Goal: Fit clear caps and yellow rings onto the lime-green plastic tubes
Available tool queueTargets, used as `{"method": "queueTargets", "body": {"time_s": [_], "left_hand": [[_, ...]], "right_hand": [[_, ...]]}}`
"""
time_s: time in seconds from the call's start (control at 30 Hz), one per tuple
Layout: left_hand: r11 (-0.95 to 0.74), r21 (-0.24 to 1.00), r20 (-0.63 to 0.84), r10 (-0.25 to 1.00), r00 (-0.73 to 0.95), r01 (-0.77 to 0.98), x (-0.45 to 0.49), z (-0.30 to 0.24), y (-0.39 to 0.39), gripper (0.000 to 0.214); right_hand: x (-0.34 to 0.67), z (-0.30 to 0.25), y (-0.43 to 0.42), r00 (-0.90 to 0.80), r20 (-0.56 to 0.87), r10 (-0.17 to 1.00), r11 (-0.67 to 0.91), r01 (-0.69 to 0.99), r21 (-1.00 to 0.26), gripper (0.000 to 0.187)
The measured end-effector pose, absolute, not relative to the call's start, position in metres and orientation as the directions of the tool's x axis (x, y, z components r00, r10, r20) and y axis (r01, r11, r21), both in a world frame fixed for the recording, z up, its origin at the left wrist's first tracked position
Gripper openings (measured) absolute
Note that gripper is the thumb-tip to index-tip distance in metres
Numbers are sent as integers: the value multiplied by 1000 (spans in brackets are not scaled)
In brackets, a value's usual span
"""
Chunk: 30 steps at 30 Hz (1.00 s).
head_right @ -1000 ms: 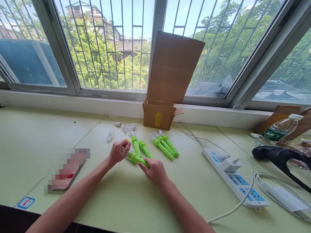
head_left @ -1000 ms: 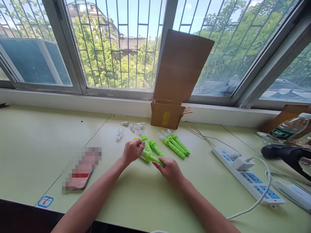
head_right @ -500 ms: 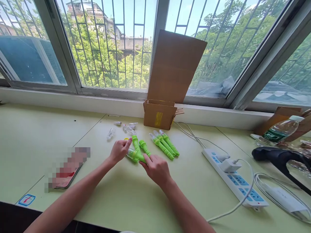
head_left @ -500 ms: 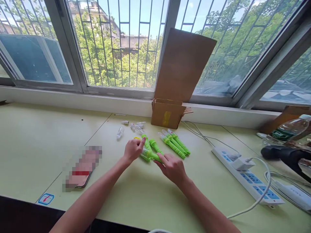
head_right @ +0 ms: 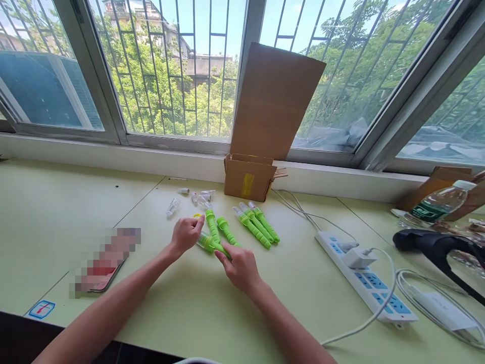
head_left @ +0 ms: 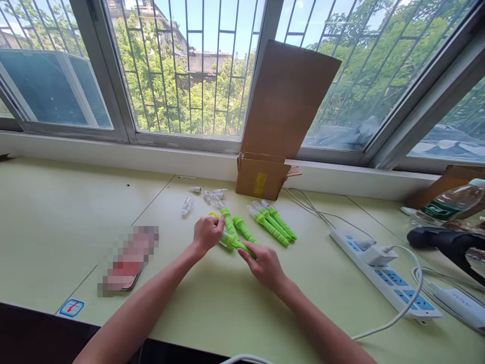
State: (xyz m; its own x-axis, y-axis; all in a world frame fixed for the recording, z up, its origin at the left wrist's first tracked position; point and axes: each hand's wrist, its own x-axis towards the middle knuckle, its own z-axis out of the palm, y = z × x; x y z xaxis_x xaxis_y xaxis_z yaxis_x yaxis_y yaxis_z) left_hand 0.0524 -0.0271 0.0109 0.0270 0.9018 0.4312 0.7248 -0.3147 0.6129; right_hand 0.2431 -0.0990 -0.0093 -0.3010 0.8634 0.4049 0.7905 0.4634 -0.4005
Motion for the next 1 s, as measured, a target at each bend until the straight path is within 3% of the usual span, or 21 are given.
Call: {"method": "queueTargets", "body": {"time_s": [0.2, 0.43, 0.6, 0.7, 0.8, 0.9, 1.0], "left_hand": [[-352, 562, 479, 876, 52, 748, 52, 13, -29, 58], [-488, 509, 617, 781, 95, 709, 49, 12, -32, 55], [-647, 417, 740, 649, 175, 638, 44, 9, -33, 51], [-690, 361, 773, 597, 212, 627, 42, 6, -33, 48], [-707, 331, 780, 578, 241, 625, 41, 4, -32, 43], [-656, 415, 726, 656, 204, 630, 44, 2, -30, 43], [-561, 574, 615, 776, 137, 597, 48, 2, -28, 48]], "right_hand": [[241, 1, -102, -281, 242, 929, 371, 676, -637, 44], [241, -1, -96, -344, 100, 933, 242, 397, -885, 48], [245, -3, -92, -409, -74, 910, 51, 285, -957, 49], [246, 1, -94, -399, -10, 917, 147, 360, -921, 49], [246, 3, -96, -344, 202, 917, 363, 511, -779, 44], [249, -3, -94, -312, 363, 878, 476, 653, -589, 41], [256, -10, -92, -335, 515, 789, 537, 783, -313, 39]]}}
